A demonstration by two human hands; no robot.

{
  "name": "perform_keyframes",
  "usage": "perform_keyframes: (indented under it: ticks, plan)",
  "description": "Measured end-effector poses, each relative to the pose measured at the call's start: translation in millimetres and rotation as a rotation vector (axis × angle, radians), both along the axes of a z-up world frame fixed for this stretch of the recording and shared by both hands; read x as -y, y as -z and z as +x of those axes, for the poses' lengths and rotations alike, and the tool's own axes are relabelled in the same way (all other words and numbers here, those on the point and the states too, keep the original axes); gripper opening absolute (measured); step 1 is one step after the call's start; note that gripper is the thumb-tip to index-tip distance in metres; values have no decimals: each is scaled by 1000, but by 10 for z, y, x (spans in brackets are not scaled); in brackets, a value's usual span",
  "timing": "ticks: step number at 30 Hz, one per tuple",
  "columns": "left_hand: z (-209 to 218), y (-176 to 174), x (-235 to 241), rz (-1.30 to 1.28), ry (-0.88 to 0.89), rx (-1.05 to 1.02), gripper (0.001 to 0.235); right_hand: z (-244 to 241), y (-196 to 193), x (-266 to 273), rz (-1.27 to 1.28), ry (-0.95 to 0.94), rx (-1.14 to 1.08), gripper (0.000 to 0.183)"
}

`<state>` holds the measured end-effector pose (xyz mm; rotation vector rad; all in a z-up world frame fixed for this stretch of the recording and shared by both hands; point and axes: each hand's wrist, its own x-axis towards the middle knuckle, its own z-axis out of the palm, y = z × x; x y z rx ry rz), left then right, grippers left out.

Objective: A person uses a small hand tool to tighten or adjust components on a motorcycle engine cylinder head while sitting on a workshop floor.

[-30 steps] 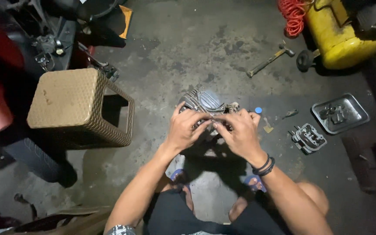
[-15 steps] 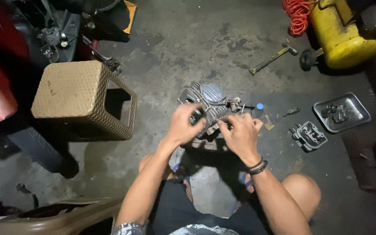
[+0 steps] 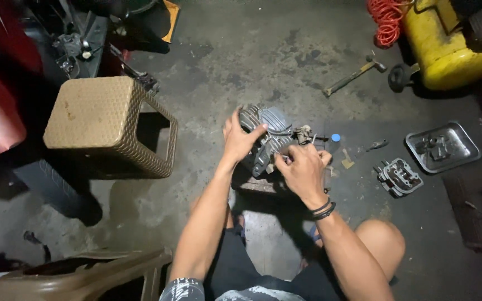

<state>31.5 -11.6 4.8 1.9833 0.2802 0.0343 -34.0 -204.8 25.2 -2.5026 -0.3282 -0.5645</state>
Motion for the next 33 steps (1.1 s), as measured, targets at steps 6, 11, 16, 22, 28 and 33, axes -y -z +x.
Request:
perform_keyframes:
  ticks: [6, 11, 16, 22, 28, 33]
  plan:
    - [-85, -55, 74, 46, -24, 47, 105, 16, 35, -69, -57, 7, -54, 26]
    - [-60, 0, 75, 61, -26, 54, 103, 40, -54, -153, -148, 29, -59, 26]
    - [-50, -38, 76, 57, -21, 87, 100, 20, -209, -168, -109, -14, -102, 23]
    - [-3, 52, 78, 54, -16, 62, 98, 56, -95, -204, -214, 47, -106, 22]
    - [28, 141, 72, 92, -43, 120, 95, 71, -69, -297, -333, 75, 22, 18]
    - [2, 25, 89, 68, -40, 105, 94, 105, -47, -260, -415, 49, 232, 19]
